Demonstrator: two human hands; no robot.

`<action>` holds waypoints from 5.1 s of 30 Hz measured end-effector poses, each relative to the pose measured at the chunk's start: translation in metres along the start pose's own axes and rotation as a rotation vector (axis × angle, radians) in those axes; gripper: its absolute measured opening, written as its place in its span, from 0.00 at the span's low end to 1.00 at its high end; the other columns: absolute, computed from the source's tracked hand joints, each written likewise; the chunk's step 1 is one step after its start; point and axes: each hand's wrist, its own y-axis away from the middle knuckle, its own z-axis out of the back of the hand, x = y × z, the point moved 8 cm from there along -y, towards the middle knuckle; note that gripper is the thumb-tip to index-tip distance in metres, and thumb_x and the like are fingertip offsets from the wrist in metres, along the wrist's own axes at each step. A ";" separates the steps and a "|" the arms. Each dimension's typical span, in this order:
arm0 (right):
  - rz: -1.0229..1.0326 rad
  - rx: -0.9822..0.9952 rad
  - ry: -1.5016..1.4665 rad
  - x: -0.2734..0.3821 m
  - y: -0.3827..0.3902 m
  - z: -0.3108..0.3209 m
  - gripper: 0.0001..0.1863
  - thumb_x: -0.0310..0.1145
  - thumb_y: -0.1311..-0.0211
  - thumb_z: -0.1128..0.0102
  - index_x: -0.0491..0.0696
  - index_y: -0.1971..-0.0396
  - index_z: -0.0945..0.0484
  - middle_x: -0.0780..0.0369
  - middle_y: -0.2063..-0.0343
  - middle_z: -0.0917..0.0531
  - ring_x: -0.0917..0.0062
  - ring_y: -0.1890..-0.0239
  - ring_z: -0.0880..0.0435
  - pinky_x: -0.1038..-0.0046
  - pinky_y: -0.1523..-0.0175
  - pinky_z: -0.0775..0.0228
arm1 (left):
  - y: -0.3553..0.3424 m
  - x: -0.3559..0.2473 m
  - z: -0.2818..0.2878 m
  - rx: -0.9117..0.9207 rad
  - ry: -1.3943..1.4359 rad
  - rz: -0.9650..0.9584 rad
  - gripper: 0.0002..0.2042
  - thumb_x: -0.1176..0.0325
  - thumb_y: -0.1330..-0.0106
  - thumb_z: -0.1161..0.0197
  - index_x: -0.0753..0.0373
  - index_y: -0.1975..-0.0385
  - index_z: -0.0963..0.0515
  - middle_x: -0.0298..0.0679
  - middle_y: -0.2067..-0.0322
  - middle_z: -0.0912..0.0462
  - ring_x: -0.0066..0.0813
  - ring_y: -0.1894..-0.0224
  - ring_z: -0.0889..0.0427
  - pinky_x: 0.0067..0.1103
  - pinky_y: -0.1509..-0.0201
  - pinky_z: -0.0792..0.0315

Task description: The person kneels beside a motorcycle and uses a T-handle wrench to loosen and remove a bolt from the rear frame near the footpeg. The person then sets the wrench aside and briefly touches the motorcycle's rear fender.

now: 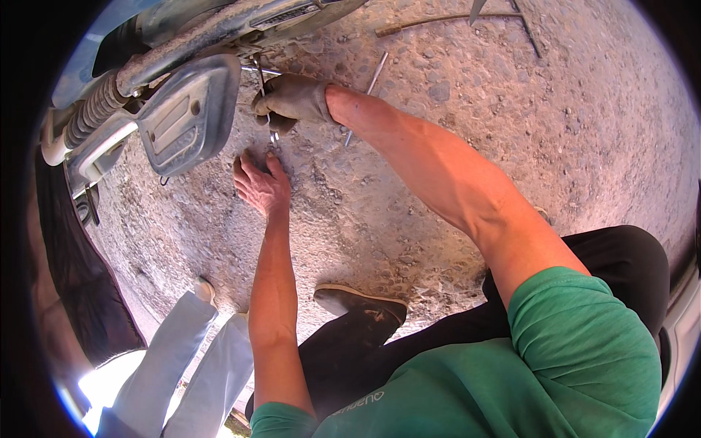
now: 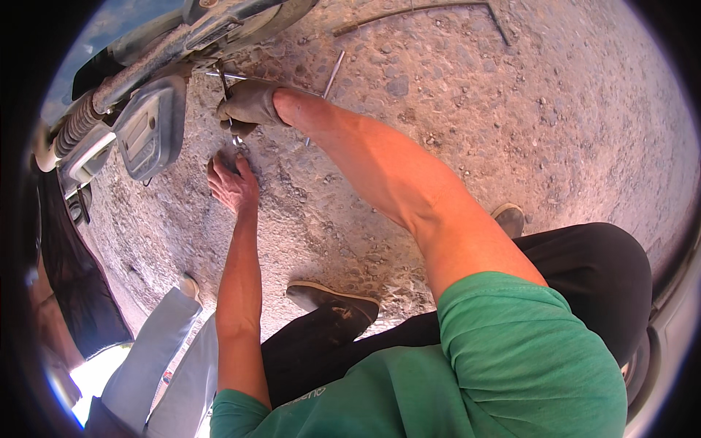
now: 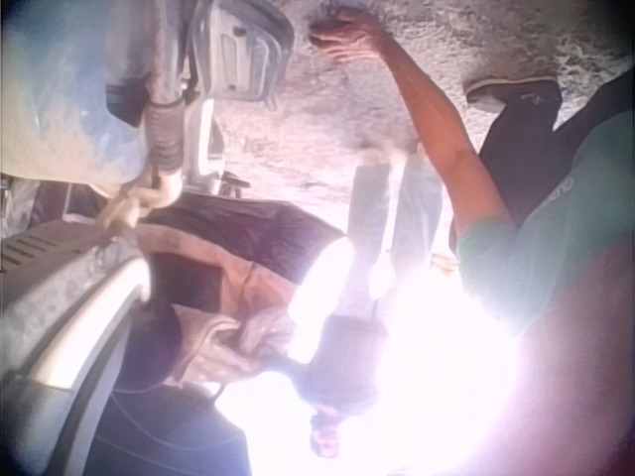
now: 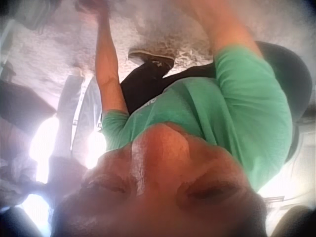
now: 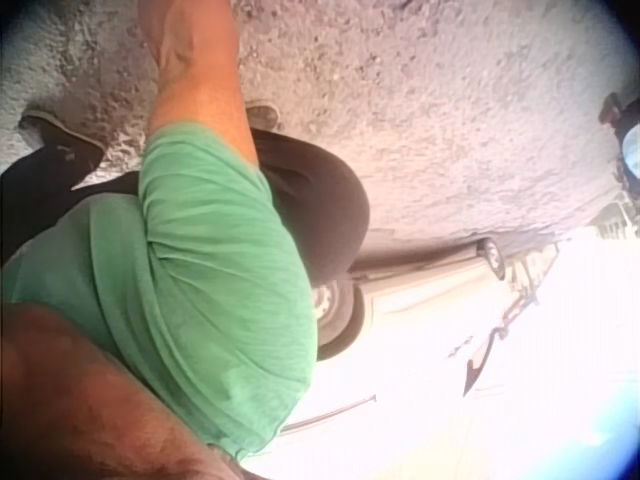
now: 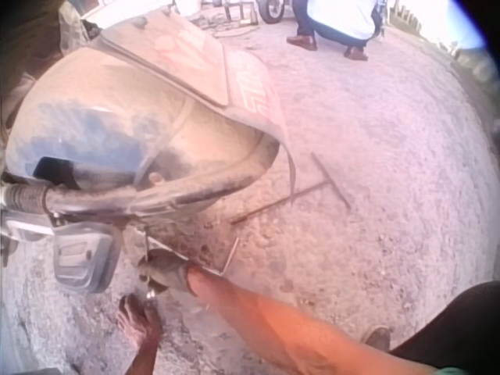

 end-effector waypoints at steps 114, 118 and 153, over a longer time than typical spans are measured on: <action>-0.603 0.275 1.402 0.045 0.200 0.131 0.17 0.38 0.40 0.44 0.38 0.71 0.18 0.56 0.73 0.13 0.69 0.74 0.13 0.66 0.65 0.20 | -0.136 0.100 0.175 0.626 -0.125 -0.164 0.24 0.50 0.37 0.36 0.68 0.54 0.21 0.46 0.66 0.15 0.35 0.70 0.13 0.30 0.61 0.22; -0.606 0.210 1.422 0.056 0.189 0.143 0.17 0.38 0.40 0.44 0.38 0.73 0.18 0.56 0.75 0.14 0.68 0.75 0.13 0.66 0.64 0.20 | -0.141 0.111 0.178 0.569 0.273 0.070 0.27 0.52 0.37 0.34 0.68 0.47 0.23 0.49 0.65 0.15 0.35 0.70 0.14 0.30 0.59 0.22; -0.613 0.391 1.521 0.074 0.165 0.128 0.18 0.41 0.41 0.46 0.40 0.73 0.16 0.57 0.77 0.14 0.69 0.74 0.13 0.65 0.63 0.22 | -0.153 0.121 0.175 0.725 0.223 0.063 0.25 0.55 0.36 0.34 0.67 0.46 0.23 0.48 0.61 0.15 0.33 0.68 0.15 0.28 0.59 0.22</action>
